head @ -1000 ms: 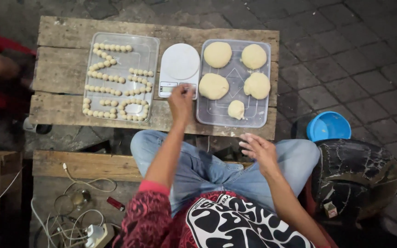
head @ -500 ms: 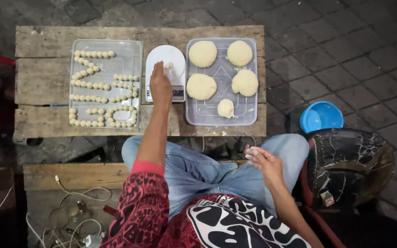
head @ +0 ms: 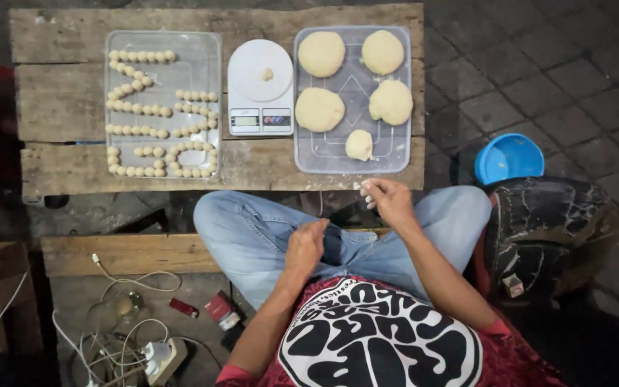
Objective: The person sits cross-legged and repeatedly tears small pieces of dough from larger portions, rolls them into balls, weighs them on a digital scale, and places them into a tray. The process is repeated throughout the clip.
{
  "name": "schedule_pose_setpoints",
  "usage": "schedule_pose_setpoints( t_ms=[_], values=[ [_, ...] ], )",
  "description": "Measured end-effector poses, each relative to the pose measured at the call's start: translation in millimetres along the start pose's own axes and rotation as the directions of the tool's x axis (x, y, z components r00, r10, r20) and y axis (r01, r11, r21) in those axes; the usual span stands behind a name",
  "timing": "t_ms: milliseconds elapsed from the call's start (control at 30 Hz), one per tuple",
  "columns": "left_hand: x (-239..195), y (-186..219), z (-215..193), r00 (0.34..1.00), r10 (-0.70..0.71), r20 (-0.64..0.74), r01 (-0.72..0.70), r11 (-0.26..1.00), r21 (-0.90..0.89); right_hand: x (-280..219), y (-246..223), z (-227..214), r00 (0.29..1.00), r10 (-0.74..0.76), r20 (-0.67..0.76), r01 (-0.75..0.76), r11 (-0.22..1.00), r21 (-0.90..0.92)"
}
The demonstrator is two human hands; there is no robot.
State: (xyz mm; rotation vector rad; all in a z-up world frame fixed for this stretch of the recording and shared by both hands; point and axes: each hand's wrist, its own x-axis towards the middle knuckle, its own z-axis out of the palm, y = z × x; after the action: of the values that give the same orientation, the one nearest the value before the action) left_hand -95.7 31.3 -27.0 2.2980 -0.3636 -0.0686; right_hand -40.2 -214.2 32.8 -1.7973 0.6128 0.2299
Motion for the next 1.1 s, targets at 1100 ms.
schedule_pose_setpoints(
  t_ms=[1100],
  values=[
    [-376,-46,5,0.236,-0.650,-0.723,0.968,0.226,0.113,-2,9,-46,0.959,-0.279,-0.057,0.257,0.934,-0.247]
  ],
)
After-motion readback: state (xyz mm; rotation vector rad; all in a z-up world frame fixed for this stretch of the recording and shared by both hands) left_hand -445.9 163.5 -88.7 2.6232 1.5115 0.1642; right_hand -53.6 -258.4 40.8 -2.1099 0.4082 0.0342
